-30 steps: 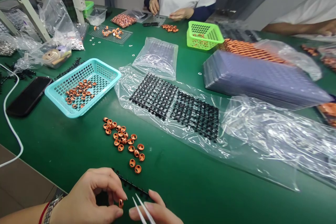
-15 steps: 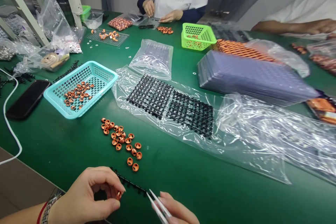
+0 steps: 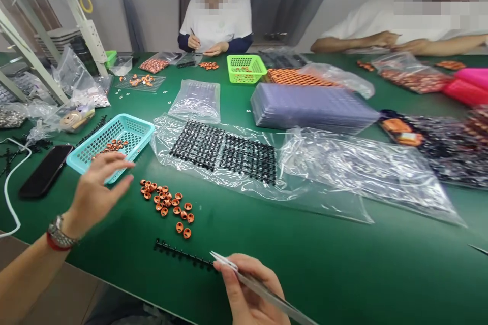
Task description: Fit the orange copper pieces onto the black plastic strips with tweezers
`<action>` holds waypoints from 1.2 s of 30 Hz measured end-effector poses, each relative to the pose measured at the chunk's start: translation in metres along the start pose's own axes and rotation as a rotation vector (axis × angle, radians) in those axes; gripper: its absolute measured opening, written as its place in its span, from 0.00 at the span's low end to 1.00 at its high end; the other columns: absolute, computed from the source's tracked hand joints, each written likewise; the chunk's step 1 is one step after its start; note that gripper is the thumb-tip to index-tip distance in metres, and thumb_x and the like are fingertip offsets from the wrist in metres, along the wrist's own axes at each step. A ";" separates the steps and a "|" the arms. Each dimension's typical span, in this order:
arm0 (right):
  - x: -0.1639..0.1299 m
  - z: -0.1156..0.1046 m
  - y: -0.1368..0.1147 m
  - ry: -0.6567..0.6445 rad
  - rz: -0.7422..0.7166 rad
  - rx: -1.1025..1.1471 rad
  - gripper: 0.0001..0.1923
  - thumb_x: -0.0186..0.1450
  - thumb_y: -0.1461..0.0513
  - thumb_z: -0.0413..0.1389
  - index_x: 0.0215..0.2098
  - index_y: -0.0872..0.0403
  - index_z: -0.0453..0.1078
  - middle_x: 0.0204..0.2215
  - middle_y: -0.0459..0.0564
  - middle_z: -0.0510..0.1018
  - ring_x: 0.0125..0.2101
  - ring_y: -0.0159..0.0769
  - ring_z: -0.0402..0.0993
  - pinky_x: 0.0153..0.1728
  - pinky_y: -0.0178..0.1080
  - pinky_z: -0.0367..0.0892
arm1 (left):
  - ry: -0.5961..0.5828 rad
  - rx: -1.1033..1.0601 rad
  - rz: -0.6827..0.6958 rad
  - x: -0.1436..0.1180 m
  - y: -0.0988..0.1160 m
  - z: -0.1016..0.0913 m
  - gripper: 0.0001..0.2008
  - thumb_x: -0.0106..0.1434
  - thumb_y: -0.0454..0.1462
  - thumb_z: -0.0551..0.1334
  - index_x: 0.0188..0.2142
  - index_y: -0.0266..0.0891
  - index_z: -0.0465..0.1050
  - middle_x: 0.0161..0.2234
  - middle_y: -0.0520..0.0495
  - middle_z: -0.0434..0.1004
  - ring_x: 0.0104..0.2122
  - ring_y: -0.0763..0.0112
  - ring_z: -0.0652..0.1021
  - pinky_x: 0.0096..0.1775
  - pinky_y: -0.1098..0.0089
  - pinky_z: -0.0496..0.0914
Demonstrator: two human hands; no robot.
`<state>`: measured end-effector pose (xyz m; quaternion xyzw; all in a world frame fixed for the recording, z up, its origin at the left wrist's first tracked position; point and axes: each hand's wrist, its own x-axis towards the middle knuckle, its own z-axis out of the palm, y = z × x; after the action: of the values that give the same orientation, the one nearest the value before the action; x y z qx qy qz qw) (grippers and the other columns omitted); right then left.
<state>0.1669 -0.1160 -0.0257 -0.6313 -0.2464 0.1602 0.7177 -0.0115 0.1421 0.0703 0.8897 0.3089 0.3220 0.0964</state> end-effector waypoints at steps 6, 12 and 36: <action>0.000 0.006 -0.001 0.074 0.005 0.053 0.10 0.68 0.55 0.68 0.41 0.51 0.77 0.35 0.46 0.85 0.31 0.31 0.86 0.36 0.30 0.82 | -0.467 -0.173 0.287 -0.019 0.049 0.047 0.03 0.65 0.31 0.72 0.37 0.41 0.84 0.36 0.49 0.85 0.38 0.63 0.82 0.43 0.64 0.75; -0.001 -0.009 -0.001 -0.010 0.010 -0.166 0.11 0.70 0.52 0.64 0.40 0.51 0.78 0.35 0.48 0.83 0.29 0.33 0.84 0.32 0.31 0.80 | -0.545 -0.168 0.320 -0.020 0.050 0.061 0.03 0.67 0.32 0.71 0.38 0.40 0.85 0.35 0.46 0.84 0.38 0.61 0.80 0.44 0.62 0.74; 0.000 0.072 -0.015 -0.263 -0.180 -0.369 0.10 0.71 0.57 0.59 0.32 0.50 0.74 0.20 0.38 0.74 0.16 0.27 0.67 0.17 0.29 0.63 | -0.316 -0.628 -0.206 -0.097 0.055 0.025 0.13 0.62 0.25 0.64 0.40 0.39 0.85 0.37 0.45 0.87 0.32 0.70 0.86 0.36 0.77 0.81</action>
<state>0.1260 -0.0586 -0.0051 -0.7009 -0.4183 0.1286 0.5632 -0.0273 0.0400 0.0211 0.8198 0.2642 0.2483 0.4432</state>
